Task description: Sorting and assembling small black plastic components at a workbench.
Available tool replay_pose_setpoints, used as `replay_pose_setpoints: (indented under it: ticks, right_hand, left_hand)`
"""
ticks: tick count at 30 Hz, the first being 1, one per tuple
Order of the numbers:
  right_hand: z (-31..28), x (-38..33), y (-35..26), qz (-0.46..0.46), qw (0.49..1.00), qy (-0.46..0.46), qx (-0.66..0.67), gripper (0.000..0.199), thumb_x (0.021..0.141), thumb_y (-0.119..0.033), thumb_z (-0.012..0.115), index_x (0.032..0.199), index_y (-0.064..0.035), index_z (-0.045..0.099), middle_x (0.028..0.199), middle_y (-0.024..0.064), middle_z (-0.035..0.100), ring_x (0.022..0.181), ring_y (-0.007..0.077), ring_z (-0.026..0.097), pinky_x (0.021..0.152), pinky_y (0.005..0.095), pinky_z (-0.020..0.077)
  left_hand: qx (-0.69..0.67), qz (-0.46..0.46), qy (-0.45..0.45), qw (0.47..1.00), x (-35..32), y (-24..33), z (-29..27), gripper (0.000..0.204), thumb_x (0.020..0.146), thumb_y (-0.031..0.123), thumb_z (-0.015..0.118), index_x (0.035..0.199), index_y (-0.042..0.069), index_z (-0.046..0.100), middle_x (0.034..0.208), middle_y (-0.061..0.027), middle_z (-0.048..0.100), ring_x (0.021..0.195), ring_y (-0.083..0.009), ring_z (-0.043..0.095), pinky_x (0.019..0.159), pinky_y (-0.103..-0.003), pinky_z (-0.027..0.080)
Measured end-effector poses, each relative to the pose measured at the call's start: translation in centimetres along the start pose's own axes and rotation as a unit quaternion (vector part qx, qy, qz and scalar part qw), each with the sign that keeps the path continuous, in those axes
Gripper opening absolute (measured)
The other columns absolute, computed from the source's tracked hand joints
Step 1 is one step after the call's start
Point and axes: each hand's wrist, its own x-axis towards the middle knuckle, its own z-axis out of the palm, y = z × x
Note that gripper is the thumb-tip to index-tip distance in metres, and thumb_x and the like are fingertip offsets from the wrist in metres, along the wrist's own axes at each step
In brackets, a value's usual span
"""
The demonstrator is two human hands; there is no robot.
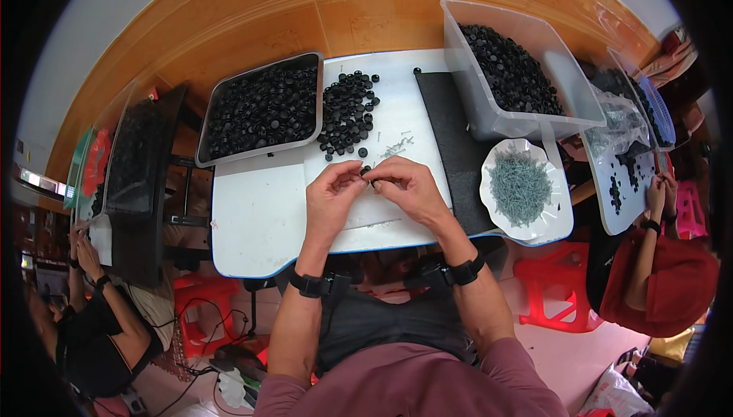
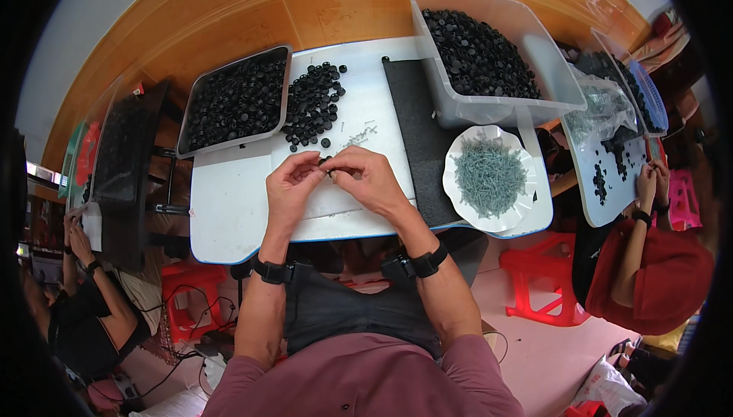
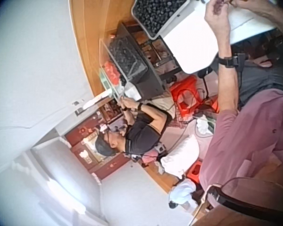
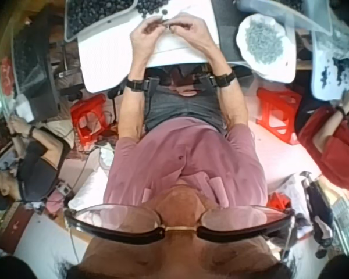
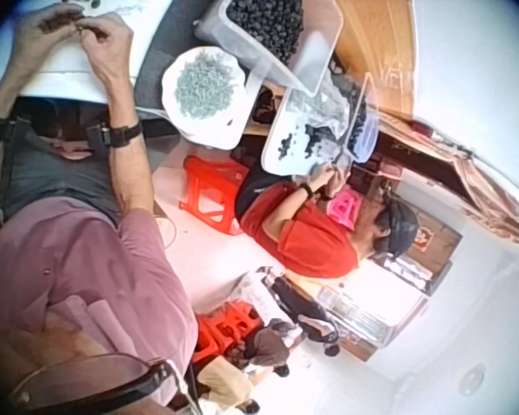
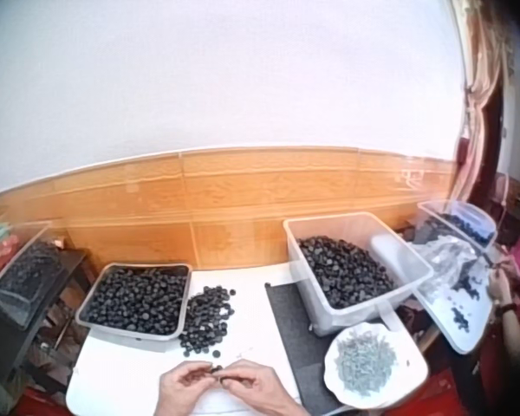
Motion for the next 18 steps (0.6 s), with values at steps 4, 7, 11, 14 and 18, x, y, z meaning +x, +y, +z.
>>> replay_pose_setpoints:
  ticks: [4,7,11,14,18]
  right_hand:
    - [-0.2,0.0,0.0,0.012,0.999,0.004,0.051,0.027,0.086,0.001,0.066,0.11,-0.0006,0.079,0.097,0.0054,0.071,0.083,0.0101,0.061,0.073,0.0242,0.0489]
    - [-0.3,0.1,-0.4,0.031,0.996,-0.008,0.088,0.026,0.087,0.002,0.065,0.109,0.0012,0.078,0.097,0.0057,0.071,0.084,0.0105,0.063,0.075,0.0245,0.0501]
    - [-0.4,0.1,-0.7,0.031,0.993,-0.016,0.111,0.026,0.089,0.002,0.064,0.111,0.0022,0.077,0.098,0.0068,0.071,0.085,0.0114,0.066,0.078,0.0248,0.0521]
    - [-0.3,-0.1,-1.1,0.037,0.99,0.006,0.134,0.022,0.088,0.003,0.067,0.107,0.0026,0.077,0.098,0.0064,0.071,0.086,0.0116,0.066,0.078,0.0245,0.0523]
    - [0.0,-0.5,-0.3,-0.02,0.991,0.063,0.119,0.015,0.087,0.005,0.071,0.1,0.0013,0.076,0.105,0.0062,0.071,0.088,0.0121,0.067,0.079,0.0254,0.0534]
  left_hand:
    - [0.037,0.032,-0.016,0.999,0.0,0.4,-0.1,0.024,0.088,-0.006,0.074,0.112,-0.002,0.075,0.112,-0.0086,0.072,0.097,-0.0131,0.069,0.088,-0.026,0.057]
    - [0.049,0.026,-0.031,0.998,0.0,0.5,-0.1,0.026,0.088,-0.006,0.075,0.113,-0.001,0.075,0.11,-0.0075,0.072,0.097,-0.0138,0.07,0.088,-0.026,0.057]
    - [0.015,0.007,-0.031,0.999,-0.1,0.2,0.1,0.027,0.089,-0.006,0.075,0.116,-0.002,0.074,0.111,-0.009,0.074,0.101,-0.0153,0.072,0.091,-0.028,0.057]
    - [0.003,-0.009,-0.028,1.0,-0.3,0.2,0.1,0.027,0.09,-0.005,0.074,0.117,-0.003,0.072,0.112,-0.0099,0.076,0.103,-0.0162,0.073,0.093,-0.028,0.057]
    - [0.025,-0.007,-0.02,0.999,-0.4,0.3,0.3,0.026,0.09,-0.004,0.075,0.115,-0.003,0.072,0.111,-0.0096,0.077,0.101,-0.0162,0.073,0.092,-0.029,0.058]
